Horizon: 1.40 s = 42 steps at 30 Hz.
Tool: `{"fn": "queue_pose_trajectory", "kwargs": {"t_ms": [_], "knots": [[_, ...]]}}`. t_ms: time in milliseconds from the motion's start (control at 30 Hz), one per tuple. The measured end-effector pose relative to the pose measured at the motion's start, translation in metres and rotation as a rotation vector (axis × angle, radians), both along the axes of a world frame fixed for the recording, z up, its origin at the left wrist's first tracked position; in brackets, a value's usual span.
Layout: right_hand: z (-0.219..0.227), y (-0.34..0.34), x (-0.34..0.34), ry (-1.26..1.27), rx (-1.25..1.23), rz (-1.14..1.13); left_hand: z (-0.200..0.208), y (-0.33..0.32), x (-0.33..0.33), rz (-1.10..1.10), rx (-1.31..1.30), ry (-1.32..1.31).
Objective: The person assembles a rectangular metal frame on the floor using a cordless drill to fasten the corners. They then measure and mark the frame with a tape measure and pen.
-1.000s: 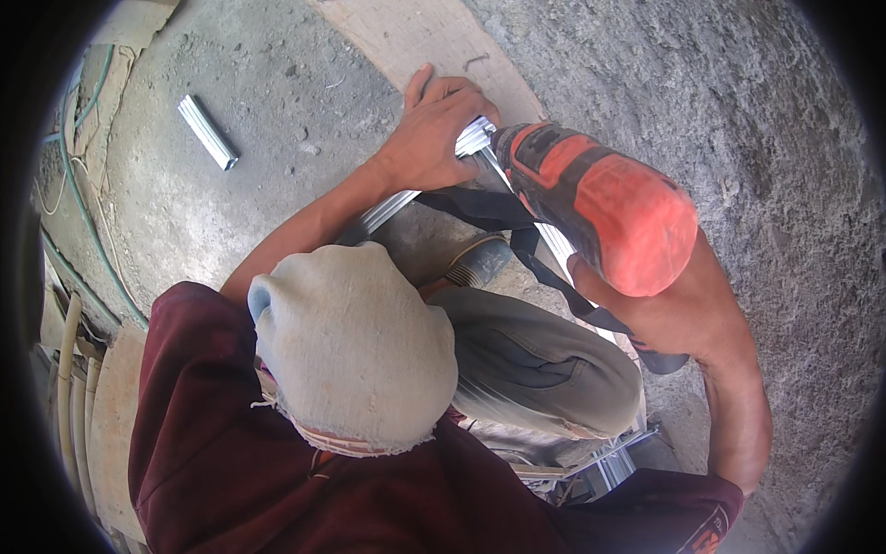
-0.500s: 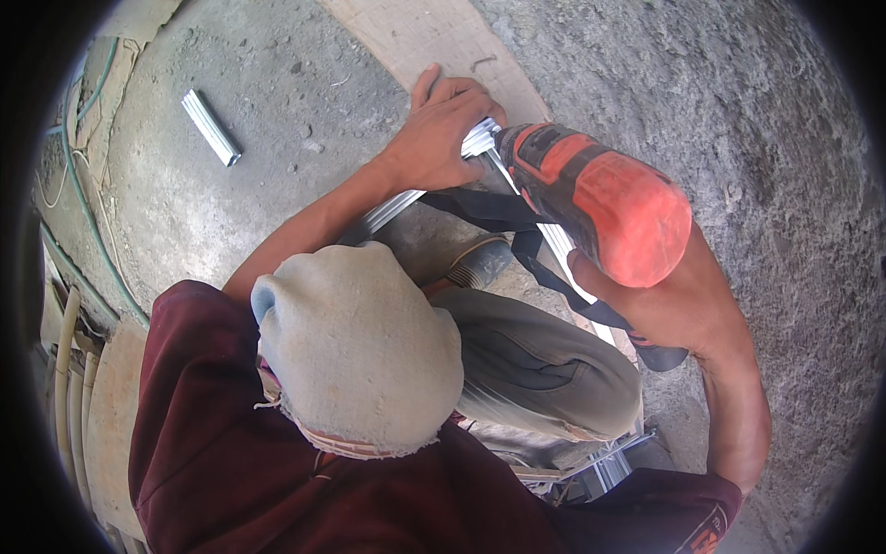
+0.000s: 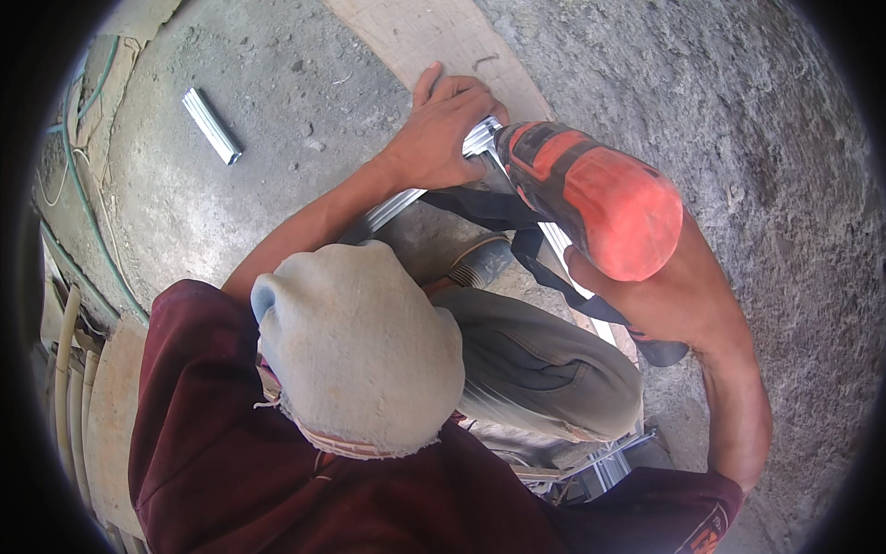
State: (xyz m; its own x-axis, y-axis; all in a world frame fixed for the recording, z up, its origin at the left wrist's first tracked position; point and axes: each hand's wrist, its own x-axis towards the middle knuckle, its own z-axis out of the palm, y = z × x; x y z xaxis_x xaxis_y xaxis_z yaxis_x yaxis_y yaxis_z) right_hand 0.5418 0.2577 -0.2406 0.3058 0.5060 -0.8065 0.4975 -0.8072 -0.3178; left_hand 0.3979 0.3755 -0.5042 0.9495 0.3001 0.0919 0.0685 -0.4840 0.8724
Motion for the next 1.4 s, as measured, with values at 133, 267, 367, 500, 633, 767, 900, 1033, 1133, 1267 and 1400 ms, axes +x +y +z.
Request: {"fn": "queue_pose_trajectory", "kwargs": {"t_ms": [133, 267, 367, 500, 633, 767, 900, 1033, 1133, 1267, 1400], "knots": [[0.003, 0.003, -0.014, 0.044, 0.144, -0.096, 0.0, 0.0, 0.001, -0.018, 0.023, 0.011], [0.002, 0.009, -0.013, 0.044, 0.117, -0.009, -0.003, -0.002, 0.003, -0.049, 0.03, 0.01], [0.002, 0.002, -0.012, 0.07, 0.205, 0.065, 0.0, -0.001, 0.004, -0.035, 0.031, 0.024], [0.027, -0.004, -0.013, 0.123, 0.187, -0.095, 0.005, 0.003, 0.002, -0.06, 0.082, 0.05], [0.038, -0.052, -0.017, 0.093, 0.297, -0.042, 0.012, 0.001, 0.006, -0.093, 0.117, 0.053], [0.023, -0.087, -0.032, 0.096, 0.327, -0.125, 0.019, 0.0, 0.006, -0.128, 0.122, 0.047], [-0.022, -0.128, -0.058, 0.148, 0.528, -0.074, 0.011, 0.013, -0.003, -0.182, 0.126, 0.014], [-0.058, -0.146, -0.091, 0.014, 0.602, -0.018, 0.004, 0.013, -0.004, -0.168, 0.005, 0.024], [-0.078, -0.152, -0.112, -0.117, 0.574, 0.05, 0.004, 0.009, -0.001, -0.141, 0.018, 0.02], [-0.105, -0.161, -0.126, -0.177, 0.557, 0.12, 0.0, 0.009, 0.0, -0.138, 0.059, -0.002], [-0.124, -0.163, -0.129, -0.129, 0.536, 0.144, 0.001, 0.007, 0.001, -0.139, 0.086, 0.027]]}}
